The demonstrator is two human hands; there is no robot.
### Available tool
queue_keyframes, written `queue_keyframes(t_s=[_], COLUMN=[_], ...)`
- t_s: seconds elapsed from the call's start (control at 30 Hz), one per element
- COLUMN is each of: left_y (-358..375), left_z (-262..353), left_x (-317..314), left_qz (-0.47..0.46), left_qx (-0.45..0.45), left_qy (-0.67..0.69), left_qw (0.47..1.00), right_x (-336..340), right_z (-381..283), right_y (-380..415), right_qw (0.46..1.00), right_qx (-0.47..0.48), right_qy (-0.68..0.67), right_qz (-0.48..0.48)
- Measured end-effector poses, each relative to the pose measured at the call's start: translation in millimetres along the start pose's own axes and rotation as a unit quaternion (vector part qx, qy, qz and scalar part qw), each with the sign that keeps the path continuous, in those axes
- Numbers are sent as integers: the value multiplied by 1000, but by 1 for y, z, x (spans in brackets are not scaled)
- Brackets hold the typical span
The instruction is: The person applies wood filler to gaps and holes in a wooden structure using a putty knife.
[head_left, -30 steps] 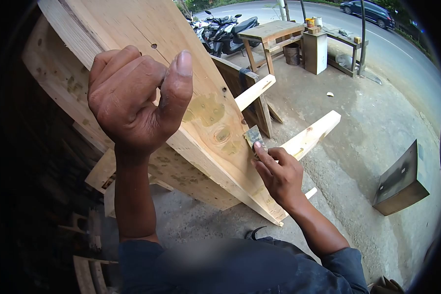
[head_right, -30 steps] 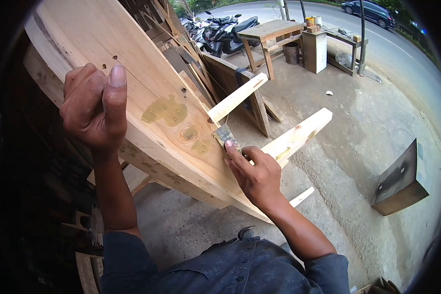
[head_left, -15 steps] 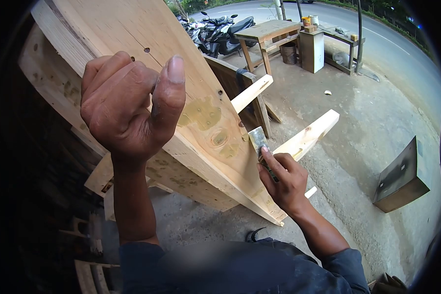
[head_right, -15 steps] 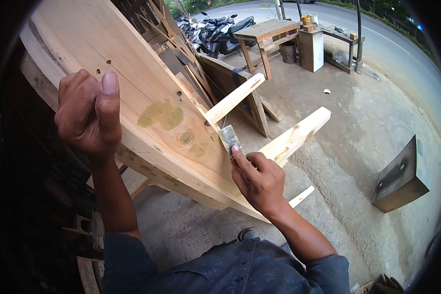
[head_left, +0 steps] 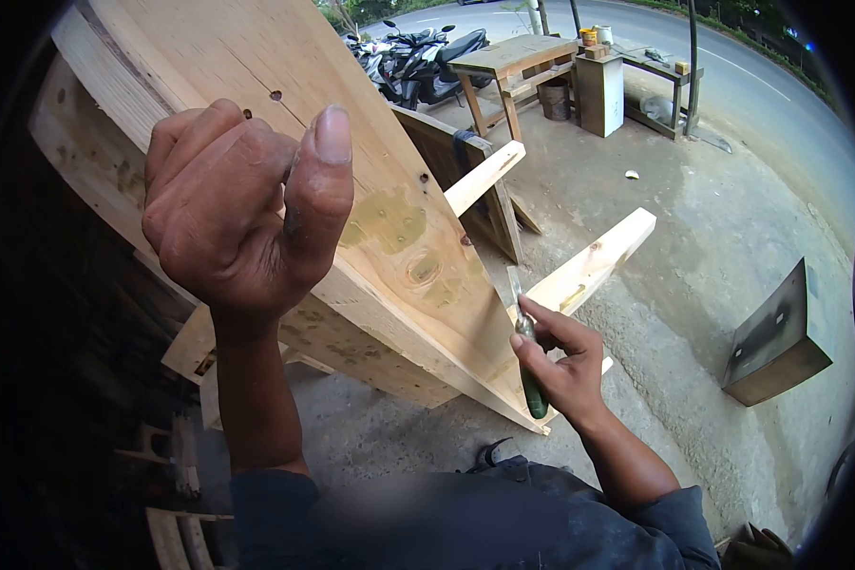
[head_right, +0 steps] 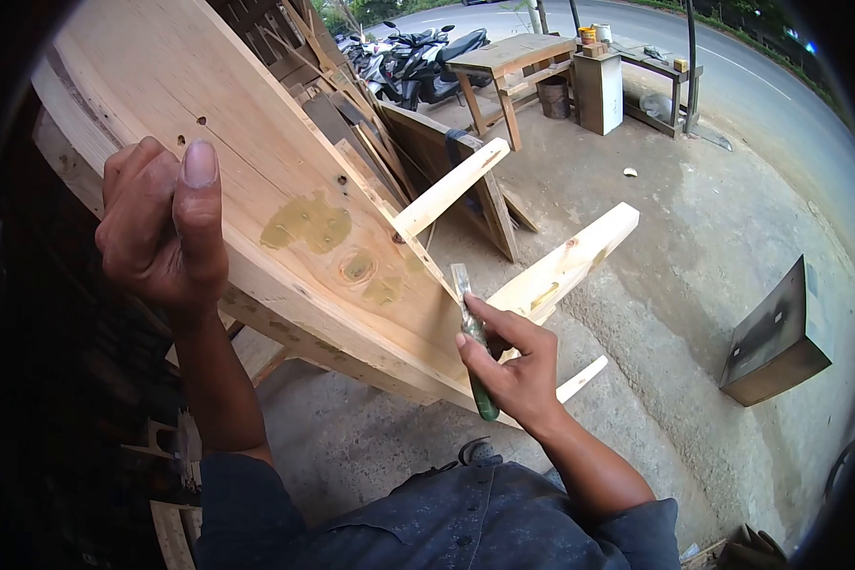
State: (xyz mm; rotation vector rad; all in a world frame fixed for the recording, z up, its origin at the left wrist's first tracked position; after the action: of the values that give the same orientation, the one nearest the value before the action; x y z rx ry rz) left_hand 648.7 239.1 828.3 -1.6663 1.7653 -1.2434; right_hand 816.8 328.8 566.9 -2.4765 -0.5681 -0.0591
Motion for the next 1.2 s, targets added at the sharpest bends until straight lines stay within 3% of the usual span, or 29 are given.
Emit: queue_keyframes(t_s=[0.03,0.07,0.17,0.23,0.43,0.5,0.63,0.7,0.8,1.1,1.2], left_y=[0,-1,0,0,0,0,0,-1,-1,0,-1], left_z=[0,1,0,-1,1,1,1,1,2,2,2], left_x=[-1,-1,0,1,1,0,1,1,2,2,0], left_qz=[3,7,-4,-2,-5,-5,-3,-3,-11,-13,1], left_qx=[-1,-1,4,-1,0,0,2,-3,0,6,1], left_qy=[0,1,-4,-4,1,3,1,2,-5,-4,5], left_qw=[1000,1000,1000,1000,1000,1000,1000,1000,1000,1000,1000], right_x=[-6,-10,-26,-39,-25,-9,24,37,43,43,47], right_z=[1,-4,-4,-8,-13,-17,-19,-30,-44,-38,-28], right_y=[0,-4,-11,-4,24,29,-5,-20,-30,-33,-35], right_qw=[981,959,964,970,977,981,999,995,979,943,954], right_qx=[-116,-157,-167,-132,-116,-113,-7,13,8,16,17], right_qy=[-157,-234,-207,-202,-176,-134,42,100,177,281,246], right_qz=[16,23,-26,16,-27,-78,-4,-16,-103,-180,-169])
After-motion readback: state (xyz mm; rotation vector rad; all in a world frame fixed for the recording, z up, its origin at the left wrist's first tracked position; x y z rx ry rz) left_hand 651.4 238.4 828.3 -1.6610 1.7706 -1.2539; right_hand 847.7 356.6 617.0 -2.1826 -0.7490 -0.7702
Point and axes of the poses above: each hand's wrist, its own y-axis away from the middle knuckle, its own x-axis out of the back of the hand, z = x × y, the point moved 2 cm from there along -y, towards the middle knuckle, and after that the axes turned 5 degrees about y, right-handed, at the moved point
